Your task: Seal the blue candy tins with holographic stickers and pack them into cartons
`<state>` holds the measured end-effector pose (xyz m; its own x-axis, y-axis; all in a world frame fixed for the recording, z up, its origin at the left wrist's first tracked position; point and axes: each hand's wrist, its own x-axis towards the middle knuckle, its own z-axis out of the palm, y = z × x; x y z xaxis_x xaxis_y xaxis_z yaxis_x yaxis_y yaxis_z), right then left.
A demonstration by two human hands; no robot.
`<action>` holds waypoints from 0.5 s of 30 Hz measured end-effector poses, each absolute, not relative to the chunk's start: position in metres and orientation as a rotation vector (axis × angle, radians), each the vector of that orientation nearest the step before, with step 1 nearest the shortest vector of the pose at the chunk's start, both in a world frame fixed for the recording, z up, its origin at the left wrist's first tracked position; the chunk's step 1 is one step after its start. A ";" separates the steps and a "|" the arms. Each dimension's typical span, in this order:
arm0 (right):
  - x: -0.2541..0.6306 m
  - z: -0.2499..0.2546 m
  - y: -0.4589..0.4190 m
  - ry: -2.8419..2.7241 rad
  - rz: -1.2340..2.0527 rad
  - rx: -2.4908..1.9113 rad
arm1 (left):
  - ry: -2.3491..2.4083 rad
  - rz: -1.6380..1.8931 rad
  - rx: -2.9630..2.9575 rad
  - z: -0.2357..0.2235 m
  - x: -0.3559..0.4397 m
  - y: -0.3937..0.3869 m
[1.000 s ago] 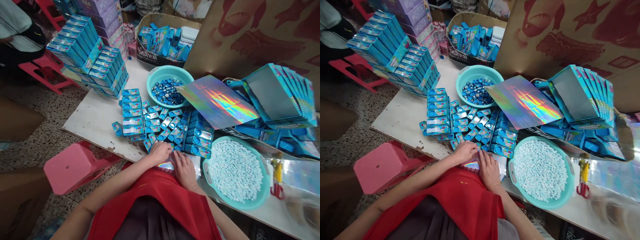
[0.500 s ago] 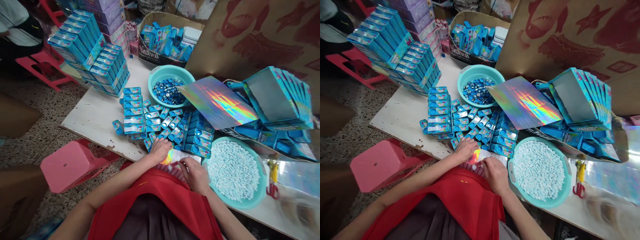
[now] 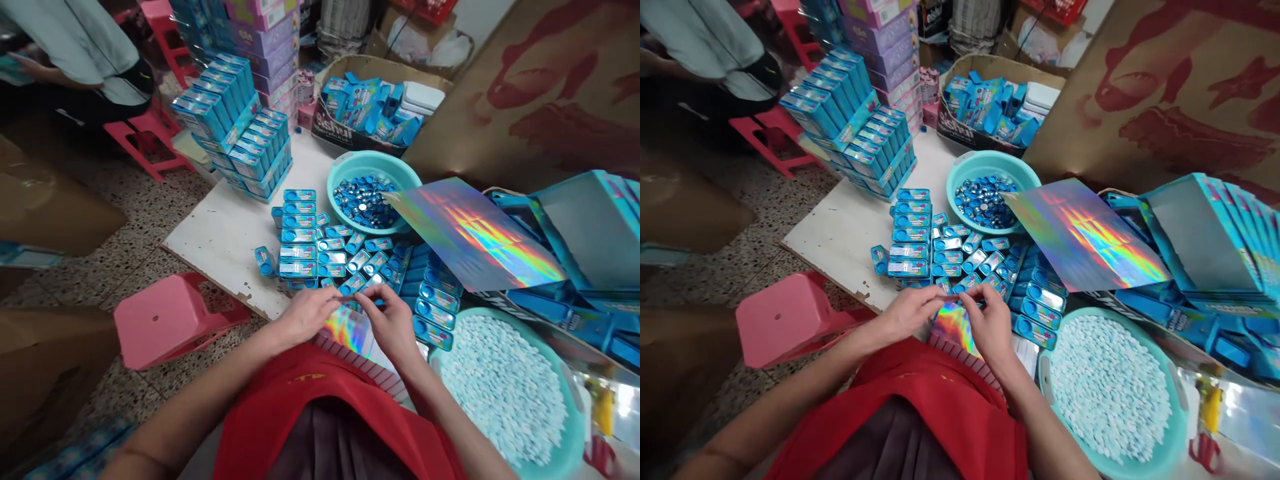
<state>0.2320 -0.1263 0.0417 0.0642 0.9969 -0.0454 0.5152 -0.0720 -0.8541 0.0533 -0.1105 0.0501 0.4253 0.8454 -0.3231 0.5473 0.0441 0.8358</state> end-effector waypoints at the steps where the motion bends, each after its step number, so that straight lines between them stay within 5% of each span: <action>1: 0.219 0.039 -0.114 -1.529 0.893 -1.619 | 1.280 0.390 1.622 0.055 0.039 -0.103; 15: 0.110 0.002 -0.004 -1.524 0.688 -1.613 | 1.164 0.676 1.225 0.018 -0.061 -0.004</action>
<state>0.1099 -0.0037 0.0023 0.1281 0.9829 0.1326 0.5509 0.0407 -0.8336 -0.0613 -0.0044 0.0181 0.3180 0.8966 -0.3081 0.1766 0.2633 0.9484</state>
